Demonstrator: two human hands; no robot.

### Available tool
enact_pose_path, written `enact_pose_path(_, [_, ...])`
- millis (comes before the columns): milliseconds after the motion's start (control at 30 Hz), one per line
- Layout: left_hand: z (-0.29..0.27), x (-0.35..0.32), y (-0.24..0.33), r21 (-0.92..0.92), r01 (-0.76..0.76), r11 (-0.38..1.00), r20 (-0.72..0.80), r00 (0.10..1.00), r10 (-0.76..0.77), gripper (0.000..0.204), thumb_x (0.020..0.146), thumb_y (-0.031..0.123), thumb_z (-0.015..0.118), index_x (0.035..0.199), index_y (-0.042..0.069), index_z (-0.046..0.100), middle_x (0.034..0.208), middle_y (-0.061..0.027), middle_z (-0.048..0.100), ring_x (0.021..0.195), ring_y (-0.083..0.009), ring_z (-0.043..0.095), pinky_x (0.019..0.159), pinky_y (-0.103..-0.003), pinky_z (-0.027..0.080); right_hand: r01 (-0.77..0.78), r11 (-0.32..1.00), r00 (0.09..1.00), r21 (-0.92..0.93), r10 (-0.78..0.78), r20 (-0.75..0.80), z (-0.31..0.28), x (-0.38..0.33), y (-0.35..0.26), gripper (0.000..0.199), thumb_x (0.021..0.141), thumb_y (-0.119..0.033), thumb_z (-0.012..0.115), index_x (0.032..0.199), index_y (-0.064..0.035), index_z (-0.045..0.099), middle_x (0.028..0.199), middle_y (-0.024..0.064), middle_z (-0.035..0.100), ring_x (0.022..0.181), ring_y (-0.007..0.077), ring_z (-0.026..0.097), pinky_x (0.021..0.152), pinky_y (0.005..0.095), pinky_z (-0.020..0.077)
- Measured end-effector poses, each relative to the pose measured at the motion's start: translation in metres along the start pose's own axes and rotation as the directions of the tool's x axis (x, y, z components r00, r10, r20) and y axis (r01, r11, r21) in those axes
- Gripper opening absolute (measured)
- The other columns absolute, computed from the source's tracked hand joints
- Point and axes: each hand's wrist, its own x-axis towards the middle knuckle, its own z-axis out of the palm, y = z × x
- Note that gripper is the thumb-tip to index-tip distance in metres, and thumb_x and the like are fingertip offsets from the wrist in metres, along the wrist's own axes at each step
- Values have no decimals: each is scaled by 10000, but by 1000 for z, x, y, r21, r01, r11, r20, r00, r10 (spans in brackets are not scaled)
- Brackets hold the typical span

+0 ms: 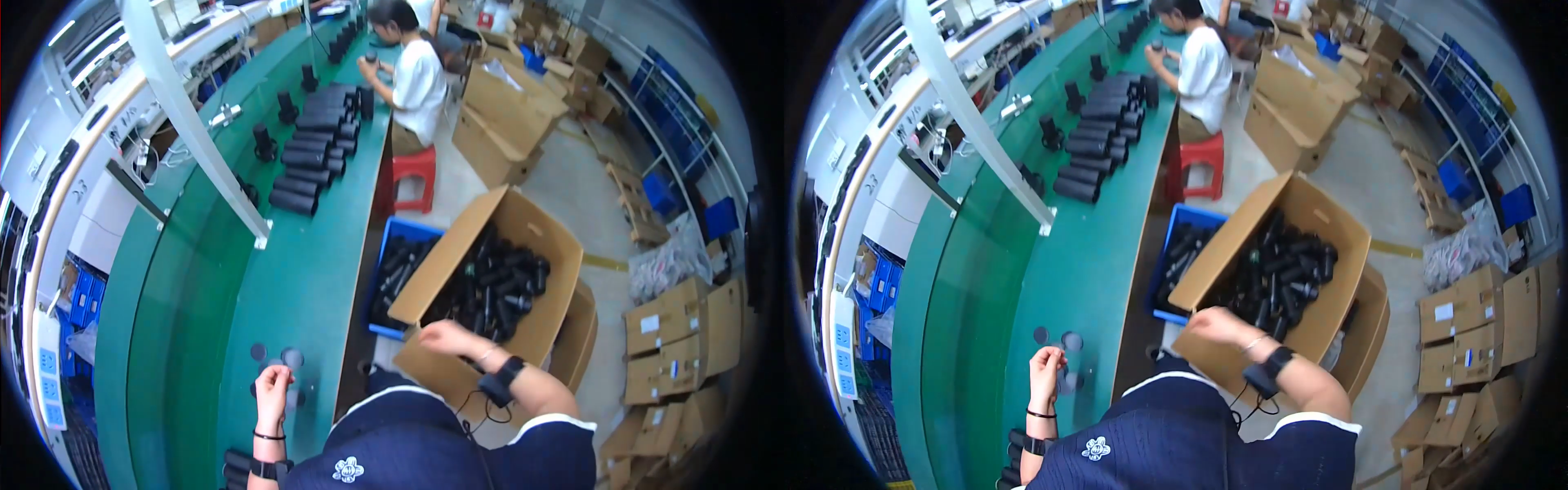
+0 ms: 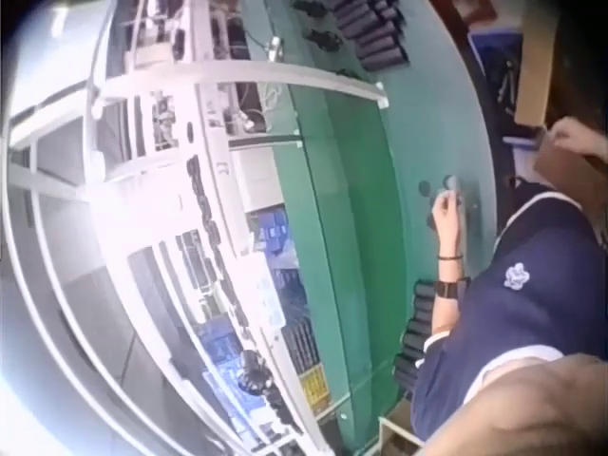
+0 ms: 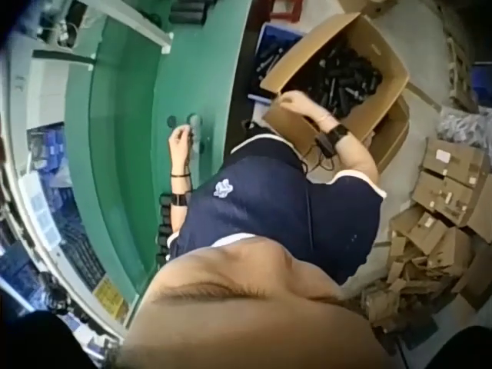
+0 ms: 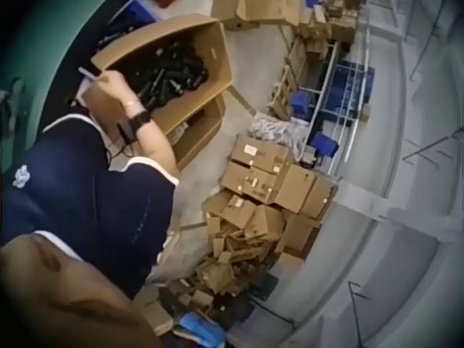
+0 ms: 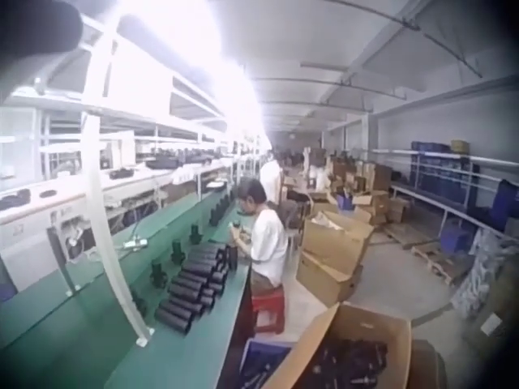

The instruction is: The person picks up a black tube and a cap from the table, fits the cap onto the tube by hand, and places the assembled unit onto the conveyor belt, repeating this process for several units.

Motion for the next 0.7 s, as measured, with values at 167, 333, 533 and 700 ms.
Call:
enact_pose_path(167, [2,-6,-39,-184,228,956,134,969,-206,97,919,99,563,869,37,619,772,-34,626,642,-100,588,597,-230,474,-279,838,685,469,515,-515,1,-130,128,116,868,-130,605,903,-31,653,737,25,637,637,103,585,570,250,484])
enact_pose_path(333, [38,-15,-61,-259,394,882,214,914,-345,127,925,98,519,863,22,600,741,-44,615,618,-111,578,568,-229,474,-492,618,512,613,775,-371,19,-225,153,147,829,-133,624,905,-14,661,738,87,656,668,149,615,621,290,501])
enact_pose_path(533, [92,-25,-78,-69,534,843,368,799,-476,142,924,111,508,867,29,610,724,-38,613,659,-123,595,606,-243,487,-561,816,705,139,558,-437,-30,-200,189,213,789,-168,662,920,-1,677,873,166,692,797,270,661,754,364,517])
enact_pose_path(700, [142,-11,-78,52,616,786,359,723,-590,144,931,108,500,887,32,613,741,-33,621,675,-115,606,628,-228,490,-695,719,702,-7,677,-223,-46,-123,306,194,766,-157,651,886,-7,677,839,177,686,800,268,666,741,358,516])
